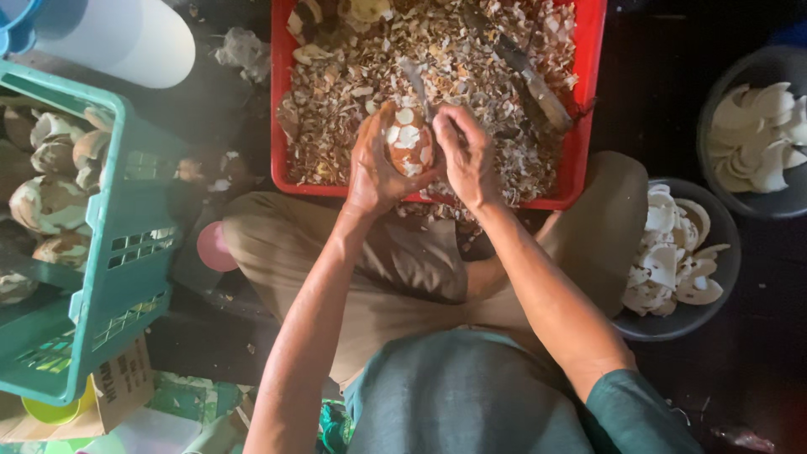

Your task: The person sits cross-legged and uses a knife to peel the husk from a coconut, rotating it to remove the outer layer. After peeling, the person splits the coconut open with the knife and discards the shell pieces into a nearby container.

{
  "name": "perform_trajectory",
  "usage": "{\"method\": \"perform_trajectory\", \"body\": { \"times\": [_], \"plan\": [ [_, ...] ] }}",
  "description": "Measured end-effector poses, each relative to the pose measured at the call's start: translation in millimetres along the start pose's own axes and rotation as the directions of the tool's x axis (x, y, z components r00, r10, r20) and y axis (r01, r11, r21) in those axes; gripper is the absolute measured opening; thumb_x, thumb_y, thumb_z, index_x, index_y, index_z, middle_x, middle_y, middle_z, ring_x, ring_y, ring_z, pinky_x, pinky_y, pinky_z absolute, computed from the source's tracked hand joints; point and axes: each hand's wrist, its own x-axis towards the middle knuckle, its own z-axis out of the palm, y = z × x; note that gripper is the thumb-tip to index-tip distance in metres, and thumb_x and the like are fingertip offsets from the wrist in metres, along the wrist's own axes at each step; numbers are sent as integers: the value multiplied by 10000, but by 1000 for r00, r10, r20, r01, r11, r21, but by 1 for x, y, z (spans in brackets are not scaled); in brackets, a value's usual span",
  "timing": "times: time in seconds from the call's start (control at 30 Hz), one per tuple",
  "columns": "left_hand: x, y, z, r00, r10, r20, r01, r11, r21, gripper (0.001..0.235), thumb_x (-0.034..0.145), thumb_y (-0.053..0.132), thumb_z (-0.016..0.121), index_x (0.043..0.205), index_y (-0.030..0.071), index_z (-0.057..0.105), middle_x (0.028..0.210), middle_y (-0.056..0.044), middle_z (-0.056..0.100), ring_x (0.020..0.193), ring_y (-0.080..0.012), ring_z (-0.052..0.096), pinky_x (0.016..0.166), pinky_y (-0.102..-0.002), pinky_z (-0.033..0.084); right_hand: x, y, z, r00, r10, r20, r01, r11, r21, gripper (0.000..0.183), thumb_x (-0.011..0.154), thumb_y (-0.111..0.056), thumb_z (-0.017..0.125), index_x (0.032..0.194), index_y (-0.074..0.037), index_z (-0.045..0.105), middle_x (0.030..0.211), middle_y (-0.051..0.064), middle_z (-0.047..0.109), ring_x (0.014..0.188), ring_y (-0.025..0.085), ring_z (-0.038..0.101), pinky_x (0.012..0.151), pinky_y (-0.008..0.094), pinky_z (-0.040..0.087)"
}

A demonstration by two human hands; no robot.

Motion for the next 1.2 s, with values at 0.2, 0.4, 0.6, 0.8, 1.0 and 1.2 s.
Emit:
{"method": "perform_trajectory", "body": {
  "times": [0.2,0.4,0.6,0.8,1.0,1.2],
  "plan": [
    [2,-12,0,996,34,84,-30,999,-40,825,702,287,933,1365,16,523,1211,-156,601,1120,-299,624,996,-413,560,39,-14,5,915,-362,177,403,812,-422,310,1077,-352,622,964,-111,781,971,68,760,805,178,649,633,329,525],
    [4,-10,-2,992,24,123,-12,995,-100,954,699,359,971,1412,-40,478,1303,-210,578,1204,-334,595,1043,-454,527,67,3,-3,861,-370,349,440,886,-146,313,1088,-376,635,993,-128,801,932,32,735,883,199,658,834,404,553],
    [5,1,-1,994,108,-32,-108,994,-7,1072,673,385,990,1438,-98,415,1348,-269,556,1259,-388,565,1071,-478,487,56,-2,-7,929,-36,368,58,997,-49,307,1034,-409,648,887,-154,735,946,0,703,899,145,667,831,312,577],
    [3,10,10,996,5,-93,-5,1000,8,894,679,286,959,1382,-32,507,1248,-226,650,1193,-387,618,1036,-469,520,29,-16,-9,963,-227,147,232,973,-18,268,1076,-318,664,1139,-73,751,1091,50,676,1049,165,646,922,345,524],
    [-2,5,12,990,20,-139,-16,999,31,904,732,321,945,1403,-67,479,1203,-235,615,1110,-391,618,949,-482,543,11,-13,-1,994,93,63,-99,990,101,251,1013,-310,657,1049,-80,751,1050,9,639,797,154,660,756,327,546],
    [-10,0,17,988,47,-144,-35,996,85,940,723,350,951,1400,-56,442,1226,-218,592,1120,-366,625,966,-459,544,-2,5,2,962,-271,-18,271,963,-2,164,1043,-201,693,1072,-53,759,1119,57,663,1065,205,642,944,337,551]
  ]
}}
